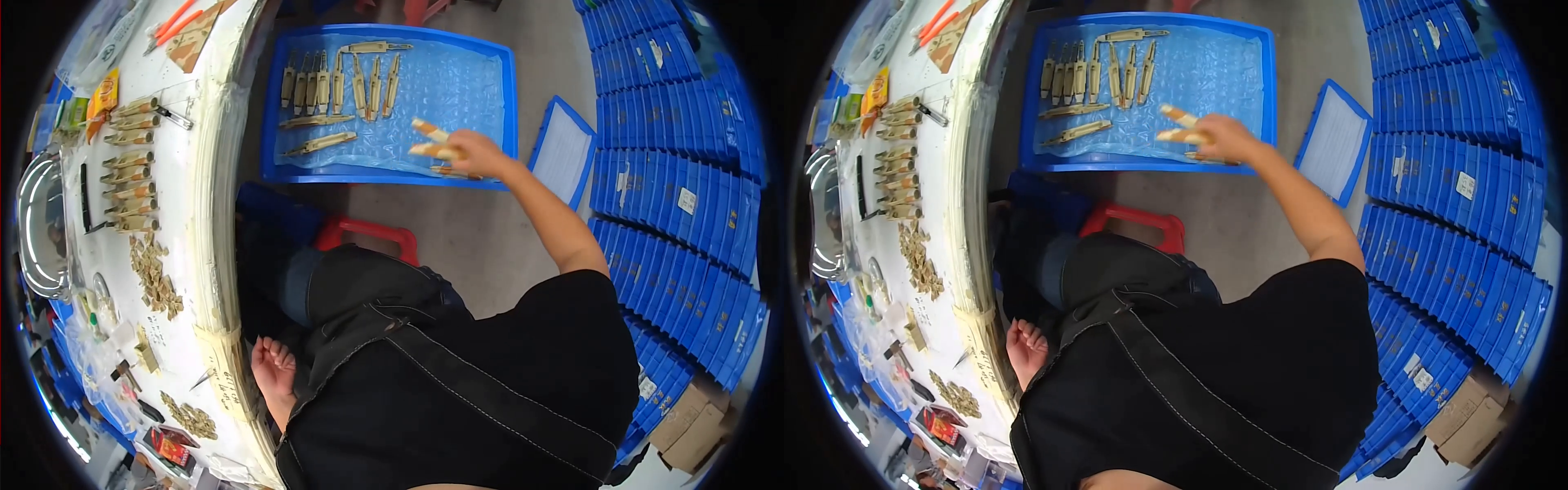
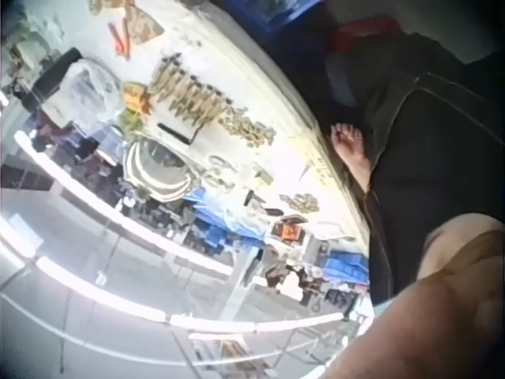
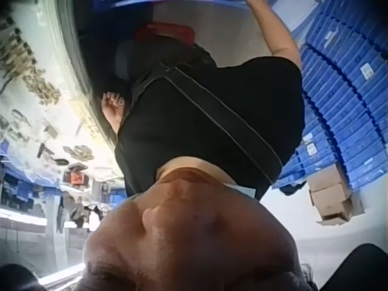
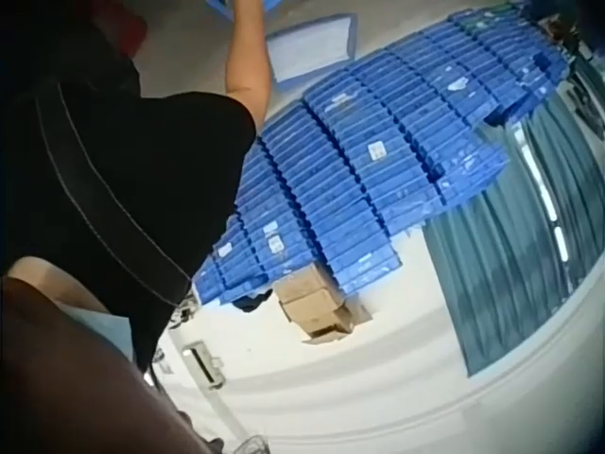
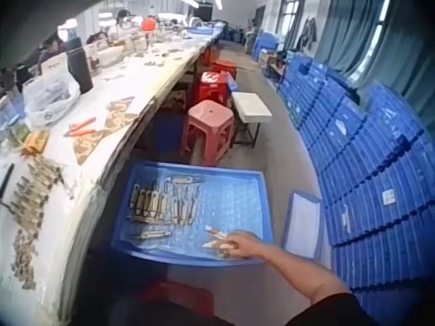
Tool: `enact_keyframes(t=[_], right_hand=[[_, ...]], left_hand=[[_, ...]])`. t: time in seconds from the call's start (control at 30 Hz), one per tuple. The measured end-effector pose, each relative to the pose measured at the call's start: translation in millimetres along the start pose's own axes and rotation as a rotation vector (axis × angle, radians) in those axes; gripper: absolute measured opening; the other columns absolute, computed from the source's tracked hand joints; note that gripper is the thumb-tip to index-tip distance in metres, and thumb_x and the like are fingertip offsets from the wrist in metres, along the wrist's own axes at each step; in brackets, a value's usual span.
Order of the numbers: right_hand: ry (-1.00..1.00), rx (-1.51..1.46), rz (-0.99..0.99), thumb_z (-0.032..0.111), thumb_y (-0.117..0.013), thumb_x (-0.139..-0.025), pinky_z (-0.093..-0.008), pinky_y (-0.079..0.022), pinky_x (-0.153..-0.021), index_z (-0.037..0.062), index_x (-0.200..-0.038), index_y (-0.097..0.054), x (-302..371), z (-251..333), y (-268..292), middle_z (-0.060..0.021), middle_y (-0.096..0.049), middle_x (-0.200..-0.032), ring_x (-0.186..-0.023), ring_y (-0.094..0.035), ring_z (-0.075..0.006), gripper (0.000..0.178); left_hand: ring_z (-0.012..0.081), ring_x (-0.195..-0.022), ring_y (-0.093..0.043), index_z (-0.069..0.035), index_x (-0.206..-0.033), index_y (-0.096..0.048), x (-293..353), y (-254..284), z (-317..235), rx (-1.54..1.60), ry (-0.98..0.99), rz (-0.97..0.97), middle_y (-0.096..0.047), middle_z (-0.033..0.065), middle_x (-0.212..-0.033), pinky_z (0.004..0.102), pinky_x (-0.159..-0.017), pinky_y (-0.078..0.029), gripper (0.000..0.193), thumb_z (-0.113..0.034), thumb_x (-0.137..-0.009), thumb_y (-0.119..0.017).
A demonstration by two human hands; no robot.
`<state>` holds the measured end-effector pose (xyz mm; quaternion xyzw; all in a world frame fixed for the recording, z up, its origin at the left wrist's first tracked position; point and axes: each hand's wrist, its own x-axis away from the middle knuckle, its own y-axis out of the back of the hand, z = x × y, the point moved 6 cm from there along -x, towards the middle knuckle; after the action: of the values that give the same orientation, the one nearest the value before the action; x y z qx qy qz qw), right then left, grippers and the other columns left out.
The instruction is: Assemble small wooden toy components by inserting pins into frames using a pair of pliers.
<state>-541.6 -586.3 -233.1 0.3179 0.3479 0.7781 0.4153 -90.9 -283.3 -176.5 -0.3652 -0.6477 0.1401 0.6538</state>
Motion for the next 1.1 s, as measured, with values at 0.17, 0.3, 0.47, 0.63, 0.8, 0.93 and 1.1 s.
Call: enact_keyframes(t=[0.17, 0.3, 0.47, 0.63, 0.8, 0.93, 1.1], right_hand=[[-0.155, 0.205, 0.087, 0.018, -0.061, -0.066, -0.0339, -0.044, -0.073, 0.0082, -0.088, -0.055, -6.3, -79.5, -8.4, -0.007, -0.056, -0.095, -0.085, -0.052, -0.0276, 0.025], [-0.161, 0.25, 0.116, 0.017, -0.061, -0.067, -0.0337, -0.043, -0.077, 0.0087, -0.09, -0.055, -2.7, -100.4, -25.9, -0.0064, -0.054, -0.101, -0.091, -0.051, -0.0269, 0.026], [-0.105, 0.334, 0.063, 0.019, -0.062, -0.068, -0.0366, -0.041, -0.082, 0.0103, -0.09, -0.057, 0.1, -112.7, -37.4, -0.0055, -0.051, -0.109, -0.1, -0.047, -0.0262, 0.024], [0.002, 0.48, -0.111, 0.021, -0.064, -0.069, -0.0405, -0.037, -0.086, 0.0107, -0.089, -0.06, 3.9, -104.5, -35.3, -0.0066, -0.048, -0.113, -0.106, -0.042, -0.0264, 0.023], [-0.037, 0.539, -0.106, 0.021, -0.065, -0.071, -0.0395, -0.038, -0.085, 0.0099, -0.091, -0.059, 6.7, -88.9, -33.4, -0.0083, -0.048, -0.109, -0.105, -0.043, -0.0264, 0.024], [-0.096, 0.534, -0.036, 0.02, -0.065, -0.073, -0.0368, -0.041, -0.082, 0.0097, -0.093, -0.057, 5.2, -94.1, -39.5, -0.009, -0.049, -0.102, -0.1, -0.046, -0.0264, 0.024], [-0.01, 0.518, -0.114, 0.018, -0.063, -0.076, -0.0358, -0.044, -0.078, 0.0099, -0.093, -0.055, 8.2, -98.9, -48.2, -0.0088, -0.051, -0.096, -0.093, -0.049, -0.0265, 0.021]], left_hand=[[0.0118, -0.049, -0.039, -0.009, -0.076, -0.047, 7.9, 22.0, 12.0, 0.017, 0.0, -0.085, -0.046, 0.0031, -0.063, 0.0235, -0.046, -0.032, 0.022, -0.021, -0.094, -0.041], [0.0117, -0.049, -0.039, -0.009, -0.077, -0.048, 10.2, 24.9, 18.1, -0.011, -0.022, -0.148, -0.046, 0.0031, -0.063, 0.0234, -0.046, -0.032, 0.021, -0.02, -0.094, -0.042], [0.0113, -0.048, -0.04, -0.009, -0.078, -0.05, 8.4, 19.7, 20.9, -0.069, -0.063, -0.227, -0.048, 0.003, -0.063, 0.0227, -0.045, -0.032, 0.02, -0.02, -0.093, -0.043], [0.0108, -0.048, -0.041, -0.009, -0.078, -0.05, 5.9, 12.7, 24.3, -0.13, -0.11, -0.28, -0.049, 0.0029, -0.063, 0.0219, -0.044, -0.033, 0.019, -0.02, -0.093, -0.044], [0.0106, -0.047, -0.042, -0.01, -0.078, -0.051, 5.7, 10.6, 28.8, -0.16, -0.136, -0.319, -0.051, 0.0027, -0.063, 0.0215, -0.043, -0.034, 0.018, -0.019, -0.092, -0.045], [0.0106, -0.047, -0.043, -0.01, -0.078, -0.051, 4.9, 8.1, 31.1, -0.172, -0.15, -0.321, -0.052, 0.0027, -0.063, 0.0214, -0.043, -0.034, 0.018, -0.019, -0.092, -0.046], [0.0105, -0.048, -0.044, -0.01, -0.079, -0.051, 3.6, 7.9, 31.8, -0.194, -0.148, -0.315, -0.052, 0.0025, -0.064, 0.0214, -0.044, -0.034, 0.017, -0.019, -0.092, -0.045]])
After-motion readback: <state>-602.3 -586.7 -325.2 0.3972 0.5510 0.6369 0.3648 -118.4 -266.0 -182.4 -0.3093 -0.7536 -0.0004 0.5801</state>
